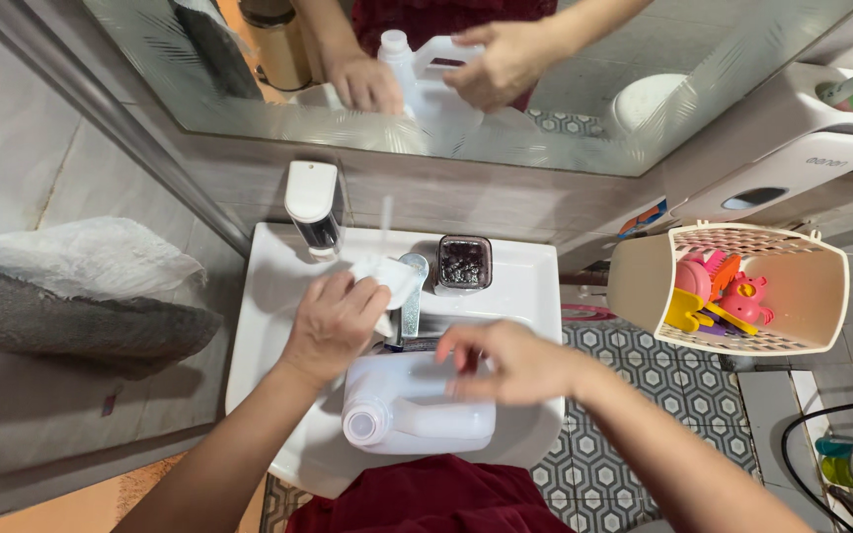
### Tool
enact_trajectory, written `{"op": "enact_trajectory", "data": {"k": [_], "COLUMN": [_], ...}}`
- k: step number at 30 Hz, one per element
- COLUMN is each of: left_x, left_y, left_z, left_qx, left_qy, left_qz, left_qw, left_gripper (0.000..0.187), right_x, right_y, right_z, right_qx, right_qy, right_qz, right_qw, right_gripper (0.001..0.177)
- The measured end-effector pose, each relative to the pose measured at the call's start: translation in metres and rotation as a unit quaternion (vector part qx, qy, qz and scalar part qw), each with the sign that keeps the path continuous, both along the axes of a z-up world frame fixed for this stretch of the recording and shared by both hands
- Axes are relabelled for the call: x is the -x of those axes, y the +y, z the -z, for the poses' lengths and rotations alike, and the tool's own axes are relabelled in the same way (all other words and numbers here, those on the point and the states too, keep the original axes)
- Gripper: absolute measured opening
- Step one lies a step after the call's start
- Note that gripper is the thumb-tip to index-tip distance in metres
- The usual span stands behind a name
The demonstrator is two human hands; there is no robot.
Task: The person refills a hand sanitizer pump bottle from a large white plastic jug at a bathroom sink. They open the pump bottle, pour liquid from the jug into it, rinse the jug under running water, and wipe the jug and pump bottle with a gray cloth before closing the pump bottle.
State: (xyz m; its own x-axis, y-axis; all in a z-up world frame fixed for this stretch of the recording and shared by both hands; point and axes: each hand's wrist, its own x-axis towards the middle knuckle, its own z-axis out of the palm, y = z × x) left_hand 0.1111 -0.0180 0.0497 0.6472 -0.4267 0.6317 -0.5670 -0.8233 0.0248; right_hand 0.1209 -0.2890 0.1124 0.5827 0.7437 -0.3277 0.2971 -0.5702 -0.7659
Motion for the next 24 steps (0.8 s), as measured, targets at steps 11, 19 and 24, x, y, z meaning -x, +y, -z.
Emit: {"op": "enact_trajectory", "data": {"k": [11, 19, 24], "left_x": [-0.061, -0.076, -0.091], "left_y": [-0.073, -0.074, -0.079], "left_z": [-0.016, -0.004, 0.011], "left_qx": [0.436, 0.400, 0.326], "left_qy": [0.426, 0.532, 0.530], "left_qz": [0.114, 0.053, 0.000], "left_qw": [0.785, 0.744, 0.783], "left_gripper": [0.029, 0.032, 0.032], "right_x": [-0.050, -0.063, -0.070], "right_y": [-0.029, -0.035, -0.030], "right_z": [0.032, 0.040, 0.059], "right_qx": [-0.257, -0.213, -0.191], "right_qy": [0.092, 0.176, 0.160], "right_qz": [0.258, 0.347, 0.366], "right_qw": [0.927, 0.896, 0.896], "right_gripper": [0.048, 0.038, 0.047]}}
